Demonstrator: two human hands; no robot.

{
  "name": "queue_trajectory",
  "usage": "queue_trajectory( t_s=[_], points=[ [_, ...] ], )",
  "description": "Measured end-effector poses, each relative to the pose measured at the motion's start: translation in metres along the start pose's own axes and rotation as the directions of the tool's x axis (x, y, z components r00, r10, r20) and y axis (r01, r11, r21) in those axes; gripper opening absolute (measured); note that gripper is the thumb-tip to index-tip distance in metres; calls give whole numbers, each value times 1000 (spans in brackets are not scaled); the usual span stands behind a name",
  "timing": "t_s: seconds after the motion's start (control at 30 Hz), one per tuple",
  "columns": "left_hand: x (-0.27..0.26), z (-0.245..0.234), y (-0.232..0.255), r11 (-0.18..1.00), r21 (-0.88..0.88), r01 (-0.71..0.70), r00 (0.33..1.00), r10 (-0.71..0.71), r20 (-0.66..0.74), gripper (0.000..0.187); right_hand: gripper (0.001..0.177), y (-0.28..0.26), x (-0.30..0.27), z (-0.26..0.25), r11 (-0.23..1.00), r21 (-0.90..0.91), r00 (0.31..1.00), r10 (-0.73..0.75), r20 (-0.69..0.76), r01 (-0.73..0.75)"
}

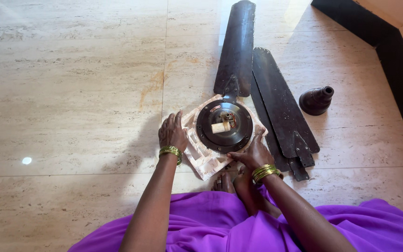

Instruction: The person sits on the floor and attaches a fan blade to the fan motor hub using a screwdriver. They tighten the screw to secure the blade, then wipe the blade surface with a cloth.

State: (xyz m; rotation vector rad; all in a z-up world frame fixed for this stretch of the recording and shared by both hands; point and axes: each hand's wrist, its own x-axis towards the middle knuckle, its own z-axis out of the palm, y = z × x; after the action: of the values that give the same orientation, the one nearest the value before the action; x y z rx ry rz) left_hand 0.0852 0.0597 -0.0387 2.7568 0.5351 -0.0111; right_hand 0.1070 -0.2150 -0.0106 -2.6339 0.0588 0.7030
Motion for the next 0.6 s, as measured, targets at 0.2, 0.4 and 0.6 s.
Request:
queue_trajectory(
  t_s=[0.2, 0.4, 0.6],
  points=[
    [10, 0, -11, 991, -93, 96, 981, -79, 176, 62, 157, -18, -11, -1, 998, -64, 999, 15, -38, -17],
    [17, 0, -8, 996, -82, 24, 990, -12, 138, 57, 161, -21, -11, -5, 999, -33, 996, -44, -73, 42],
    [18, 9, -5, 995, -74, 66, 989, -56, 138, 54, 161, -25, -10, -8, 1000, -9, 999, 16, -49, -16]
  ],
)
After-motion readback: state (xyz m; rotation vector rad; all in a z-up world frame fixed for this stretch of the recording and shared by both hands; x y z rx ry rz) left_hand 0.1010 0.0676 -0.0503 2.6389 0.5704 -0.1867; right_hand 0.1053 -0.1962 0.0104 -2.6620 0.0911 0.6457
